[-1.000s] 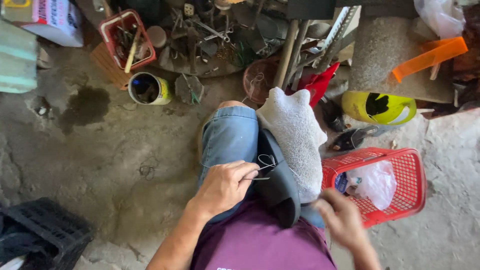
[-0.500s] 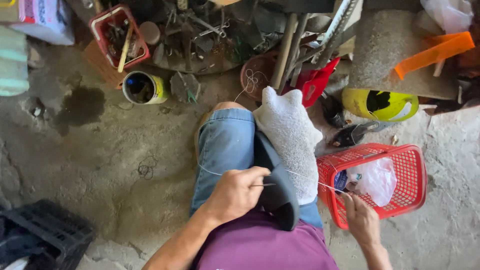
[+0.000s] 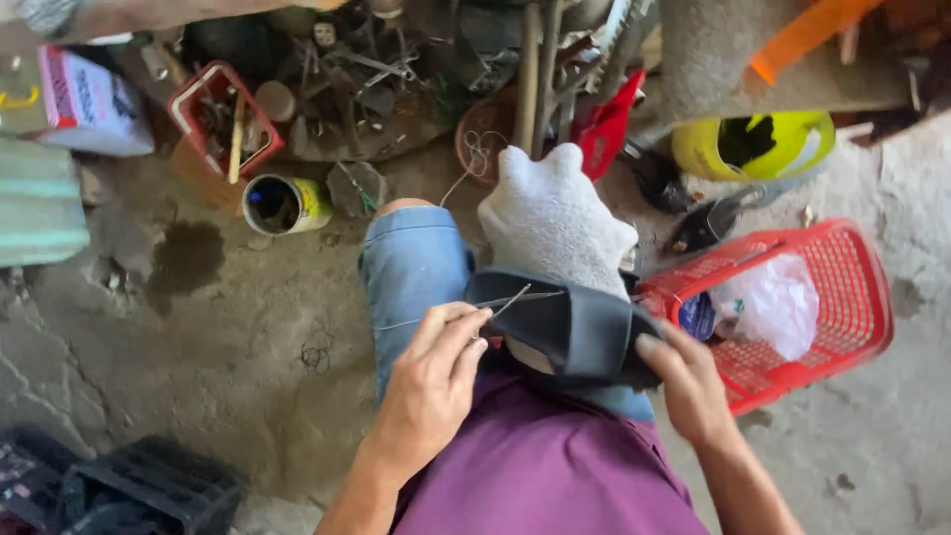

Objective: The person sits on the floor and sews a black slipper using a needle and white thread. They repeatedly push the needle through the sole and pull the thread to secure the shoe parts together.

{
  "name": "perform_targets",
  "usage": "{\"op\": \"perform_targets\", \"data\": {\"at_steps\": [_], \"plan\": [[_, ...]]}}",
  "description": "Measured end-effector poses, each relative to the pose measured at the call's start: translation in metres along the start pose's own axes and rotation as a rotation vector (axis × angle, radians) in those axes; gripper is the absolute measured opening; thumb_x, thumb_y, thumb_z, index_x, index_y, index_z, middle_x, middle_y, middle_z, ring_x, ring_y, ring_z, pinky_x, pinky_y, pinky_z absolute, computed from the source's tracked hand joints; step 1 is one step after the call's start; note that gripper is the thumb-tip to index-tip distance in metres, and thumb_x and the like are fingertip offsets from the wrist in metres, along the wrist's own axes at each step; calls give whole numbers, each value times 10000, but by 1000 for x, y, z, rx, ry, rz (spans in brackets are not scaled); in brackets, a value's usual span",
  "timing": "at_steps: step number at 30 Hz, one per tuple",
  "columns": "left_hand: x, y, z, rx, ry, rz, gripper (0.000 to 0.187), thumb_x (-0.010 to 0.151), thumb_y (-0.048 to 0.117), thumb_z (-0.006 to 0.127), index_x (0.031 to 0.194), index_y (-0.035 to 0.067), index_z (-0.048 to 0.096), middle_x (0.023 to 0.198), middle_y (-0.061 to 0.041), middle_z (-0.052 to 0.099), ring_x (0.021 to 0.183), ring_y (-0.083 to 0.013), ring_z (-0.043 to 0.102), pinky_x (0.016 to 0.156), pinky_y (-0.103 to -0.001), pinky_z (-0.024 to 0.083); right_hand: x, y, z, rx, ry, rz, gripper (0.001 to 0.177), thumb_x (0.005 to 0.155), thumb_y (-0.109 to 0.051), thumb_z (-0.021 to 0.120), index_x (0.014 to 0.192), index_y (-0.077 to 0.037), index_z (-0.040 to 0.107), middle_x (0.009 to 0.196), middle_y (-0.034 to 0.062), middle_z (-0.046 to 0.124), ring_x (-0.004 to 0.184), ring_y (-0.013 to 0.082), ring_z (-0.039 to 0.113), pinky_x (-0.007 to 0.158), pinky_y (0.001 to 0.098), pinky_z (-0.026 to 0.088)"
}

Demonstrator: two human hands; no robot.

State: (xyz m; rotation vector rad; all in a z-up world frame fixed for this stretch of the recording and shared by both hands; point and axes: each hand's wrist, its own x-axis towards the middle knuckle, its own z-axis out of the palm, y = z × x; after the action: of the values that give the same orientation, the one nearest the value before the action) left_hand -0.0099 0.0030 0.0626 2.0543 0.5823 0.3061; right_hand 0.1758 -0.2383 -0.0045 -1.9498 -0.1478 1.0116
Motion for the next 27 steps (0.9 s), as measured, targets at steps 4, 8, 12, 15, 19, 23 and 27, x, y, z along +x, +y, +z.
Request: {"op": "perform_targets", "data": {"at_steps": [4, 8, 12, 15, 19, 23, 27], "plan": [[-4, 8, 1, 155, -64, 91, 454, 1030, 169, 633, 1469, 109, 532, 937, -35, 681, 691, -211, 669, 593, -373, 575, 19, 1, 2, 451, -56, 57, 274, 945, -176, 588, 1052, 57, 684, 647, 109, 586, 472, 220, 559, 421, 330, 478], [-4, 13, 13, 262, -89, 72, 374, 985, 125, 667, 1355, 181, 661, 818, 18, 558, 551, -193, 597, 394, -365, 455, 26, 16, 7, 725, -61, 139, 141, 946, -132, 602, 885, -6, 622, 618, 54, 566, 417, 205, 552, 348, 337, 493], [4, 21, 23, 379, -124, 100, 362, 972, 136, 671, 1330, 189, 678, 772, 15, 516, 479, -215, 547, 349, -371, 420, 27, 19, 7, 742, -79, 139, 139, 975, -133, 580, 945, -1, 613, 651, 61, 545, 447, 195, 556, 337, 322, 496], [11, 28, 32, 474, -137, 127, 383, 944, 131, 670, 1323, 188, 687, 769, -3, 509, 447, -259, 546, 324, -412, 420, 30, 22, 7, 740, -97, 130, 146, 983, -137, 574, 965, 0, 620, 676, 58, 553, 480, 179, 563, 351, 314, 496], [17, 35, 42, 554, -117, 177, 380, 925, 112, 679, 1301, 156, 707, 762, -13, 505, 408, -238, 523, 310, -379, 399, 30, 22, 6, 719, -113, 131, 169, 989, -171, 587, 920, -19, 614, 650, 40, 538, 482, 167, 566, 364, 303, 495], [23, 44, 35, 590, -147, 195, 363, 944, 115, 664, 1302, 151, 707, 764, -18, 505, 416, -216, 550, 319, -373, 411, 29, 15, 8, 767, -106, 149, 187, 982, -157, 584, 1006, 20, 637, 667, 35, 529, 470, 156, 543, 334, 296, 487], [25, 32, 29, 566, -82, 116, 345, 1005, 260, 642, 1292, 69, 635, 931, -51, 718, 624, -235, 700, 442, -371, 506, 29, 20, 9, 751, -76, 169, 260, 972, -172, 589, 1118, 31, 659, 680, 31, 550, 486, 150, 544, 348, 296, 472]]}}
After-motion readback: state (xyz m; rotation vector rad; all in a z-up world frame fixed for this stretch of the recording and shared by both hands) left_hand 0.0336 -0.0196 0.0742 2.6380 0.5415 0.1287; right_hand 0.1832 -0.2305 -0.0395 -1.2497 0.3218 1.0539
